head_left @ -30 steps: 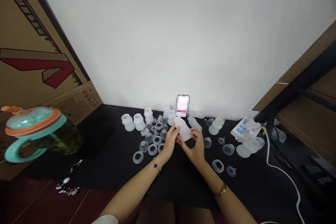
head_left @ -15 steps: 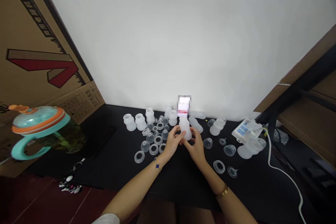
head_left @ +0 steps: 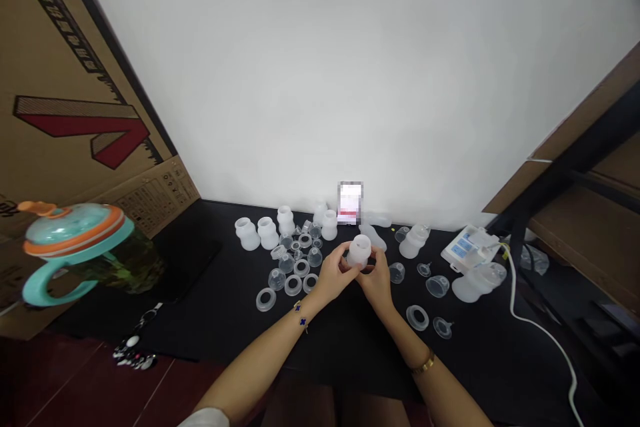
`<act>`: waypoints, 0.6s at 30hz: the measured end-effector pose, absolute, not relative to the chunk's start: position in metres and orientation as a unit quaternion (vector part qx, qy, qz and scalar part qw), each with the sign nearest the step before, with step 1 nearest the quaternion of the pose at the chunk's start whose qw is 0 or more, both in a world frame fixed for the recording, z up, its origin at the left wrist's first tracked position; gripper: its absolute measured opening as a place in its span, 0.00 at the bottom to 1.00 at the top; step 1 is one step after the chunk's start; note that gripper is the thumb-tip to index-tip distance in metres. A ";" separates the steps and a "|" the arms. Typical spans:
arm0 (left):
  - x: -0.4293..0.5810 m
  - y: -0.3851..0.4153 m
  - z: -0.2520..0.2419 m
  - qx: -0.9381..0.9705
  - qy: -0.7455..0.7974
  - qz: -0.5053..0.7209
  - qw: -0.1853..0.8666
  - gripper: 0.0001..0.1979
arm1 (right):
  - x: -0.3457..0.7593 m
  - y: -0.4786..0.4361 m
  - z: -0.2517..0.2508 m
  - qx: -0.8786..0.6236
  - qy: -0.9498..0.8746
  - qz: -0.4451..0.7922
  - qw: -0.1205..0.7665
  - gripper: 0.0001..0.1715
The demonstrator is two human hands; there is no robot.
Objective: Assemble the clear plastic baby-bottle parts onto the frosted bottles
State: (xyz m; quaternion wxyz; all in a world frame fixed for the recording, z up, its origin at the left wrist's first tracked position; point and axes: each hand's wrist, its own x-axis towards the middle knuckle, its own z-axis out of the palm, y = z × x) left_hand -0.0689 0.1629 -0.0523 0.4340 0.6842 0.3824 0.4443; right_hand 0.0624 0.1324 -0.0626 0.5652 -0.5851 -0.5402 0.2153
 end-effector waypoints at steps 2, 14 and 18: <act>-0.069 0.161 -0.050 0.696 0.371 0.443 0.426 0.24 | 0.063 0.133 -0.063 -0.586 -0.539 0.207 0.568 0.31; -0.071 0.159 -0.044 0.701 0.348 0.434 0.446 0.28 | 0.064 0.134 -0.062 -0.575 -0.544 0.191 0.581 0.24; -0.070 0.160 -0.045 0.692 0.345 0.439 0.458 0.27 | 0.064 0.134 -0.060 -0.572 -0.540 0.198 0.584 0.25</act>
